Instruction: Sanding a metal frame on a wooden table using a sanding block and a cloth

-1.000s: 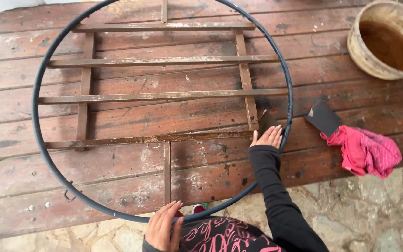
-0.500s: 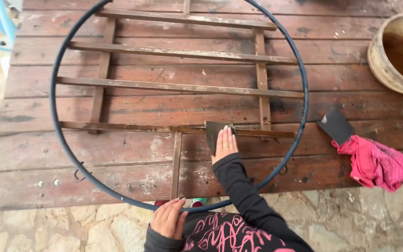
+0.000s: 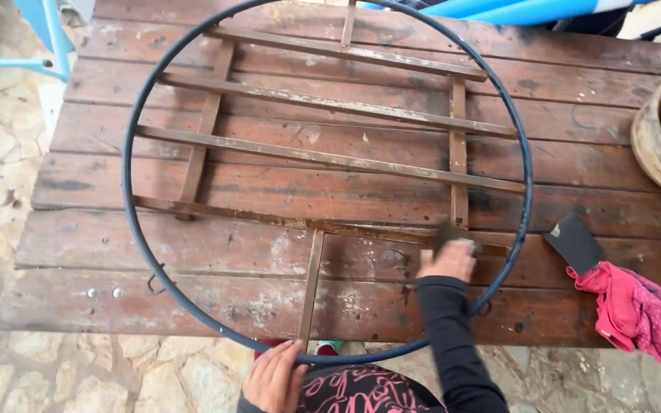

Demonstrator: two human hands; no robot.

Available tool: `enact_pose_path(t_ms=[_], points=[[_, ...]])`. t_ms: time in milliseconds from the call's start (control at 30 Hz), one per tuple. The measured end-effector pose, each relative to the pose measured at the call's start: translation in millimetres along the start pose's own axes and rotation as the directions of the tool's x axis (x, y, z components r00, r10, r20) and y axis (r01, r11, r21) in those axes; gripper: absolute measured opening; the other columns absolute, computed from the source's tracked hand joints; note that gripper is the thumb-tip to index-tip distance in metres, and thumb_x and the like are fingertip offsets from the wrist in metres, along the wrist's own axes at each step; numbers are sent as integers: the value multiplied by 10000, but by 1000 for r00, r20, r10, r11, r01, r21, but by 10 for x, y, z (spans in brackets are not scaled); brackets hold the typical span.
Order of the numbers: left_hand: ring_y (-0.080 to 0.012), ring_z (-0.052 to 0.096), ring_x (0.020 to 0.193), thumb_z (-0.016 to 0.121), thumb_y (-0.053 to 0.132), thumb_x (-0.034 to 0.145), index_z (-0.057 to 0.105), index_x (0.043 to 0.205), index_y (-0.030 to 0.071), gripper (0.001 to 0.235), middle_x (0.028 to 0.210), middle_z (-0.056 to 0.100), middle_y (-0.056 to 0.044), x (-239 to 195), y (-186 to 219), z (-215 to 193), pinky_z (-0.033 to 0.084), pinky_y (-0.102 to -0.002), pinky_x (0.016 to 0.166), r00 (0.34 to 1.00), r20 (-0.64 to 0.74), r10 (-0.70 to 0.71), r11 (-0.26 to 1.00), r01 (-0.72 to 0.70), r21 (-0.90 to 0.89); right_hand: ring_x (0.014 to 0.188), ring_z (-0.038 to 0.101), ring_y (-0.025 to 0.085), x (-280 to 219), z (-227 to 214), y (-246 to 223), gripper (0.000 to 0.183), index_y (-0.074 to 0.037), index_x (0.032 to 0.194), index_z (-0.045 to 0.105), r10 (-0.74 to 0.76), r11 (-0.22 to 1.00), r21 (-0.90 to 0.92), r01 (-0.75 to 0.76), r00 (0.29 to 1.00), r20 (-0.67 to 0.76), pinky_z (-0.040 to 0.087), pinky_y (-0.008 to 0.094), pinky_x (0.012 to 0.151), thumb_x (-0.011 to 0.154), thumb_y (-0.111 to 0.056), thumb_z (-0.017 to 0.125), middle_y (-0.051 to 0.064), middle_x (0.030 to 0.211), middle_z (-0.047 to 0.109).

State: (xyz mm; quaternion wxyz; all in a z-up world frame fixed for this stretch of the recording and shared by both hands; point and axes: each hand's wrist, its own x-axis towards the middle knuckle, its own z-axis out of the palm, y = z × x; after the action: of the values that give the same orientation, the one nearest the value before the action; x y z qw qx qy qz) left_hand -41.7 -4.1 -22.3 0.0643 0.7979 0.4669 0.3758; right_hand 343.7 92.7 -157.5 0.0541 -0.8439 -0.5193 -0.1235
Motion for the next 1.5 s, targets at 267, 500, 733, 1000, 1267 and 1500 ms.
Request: enact_pose_path(t_ms=[267,500,733,1000,1267,1500], points=[[-207,682,1122,547,260,1000,670,1271,109,334,1148,768,-33,215,26,-57,491,-397,994,976,214,-35,994,56,-92,902,569,418,-212,-257,-1125,797,6,1293,581,-241,955,184,233,970,18,525,511,822,553,-270,691,270,1225,561],[-216,683,1092,497,289,1045,677,1265,118,332,1136,761,-29,289,-112,-263,492,-369,954,968,245,-60,993,82,-81,1349,464,482,-217,117,-855,940,122,1488,437,28,992,-120,-32,999,-30,381,550,1112,866,-555,631,348,1552,401],[-236,686,1080,547,248,1026,669,1242,76,302,1129,754,-61,477,-389,-509,513,-383,919,972,233,-12,992,41,-117,1407,444,450,-339,205,-1009,859,68,1505,443,-124,992,-29,124,992,2,354,558,1143,899,-524,582,291,1564,442],[-219,687,1084,525,310,1052,664,1276,95,340,1119,754,-40,343,-967,-726,506,-360,908,967,249,-46,993,70,-91,1523,260,411,-330,-159,-2733,1220,60,1563,266,-258,932,-144,331,889,379,211,496,1249,682,-628,755,272,1642,270],[-223,684,1111,517,315,1058,672,1262,89,341,1115,754,-44,437,-1743,-1017,503,-371,933,963,262,-64,989,96,-111,1554,173,415,-171,59,-1209,842,143,1588,224,257,960,65,-273,948,187,99,466,1269,1078,-522,304,317,1667,193],[-268,685,1060,507,295,1061,657,1252,67,333,1089,747,-78,584,-2322,-1064,514,-400,873,952,306,18,977,48,-207,1572,195,386,-485,-249,-3265,1153,70,1593,206,-303,946,153,286,947,107,166,450,1293,722,-355,831,257,1694,158]])
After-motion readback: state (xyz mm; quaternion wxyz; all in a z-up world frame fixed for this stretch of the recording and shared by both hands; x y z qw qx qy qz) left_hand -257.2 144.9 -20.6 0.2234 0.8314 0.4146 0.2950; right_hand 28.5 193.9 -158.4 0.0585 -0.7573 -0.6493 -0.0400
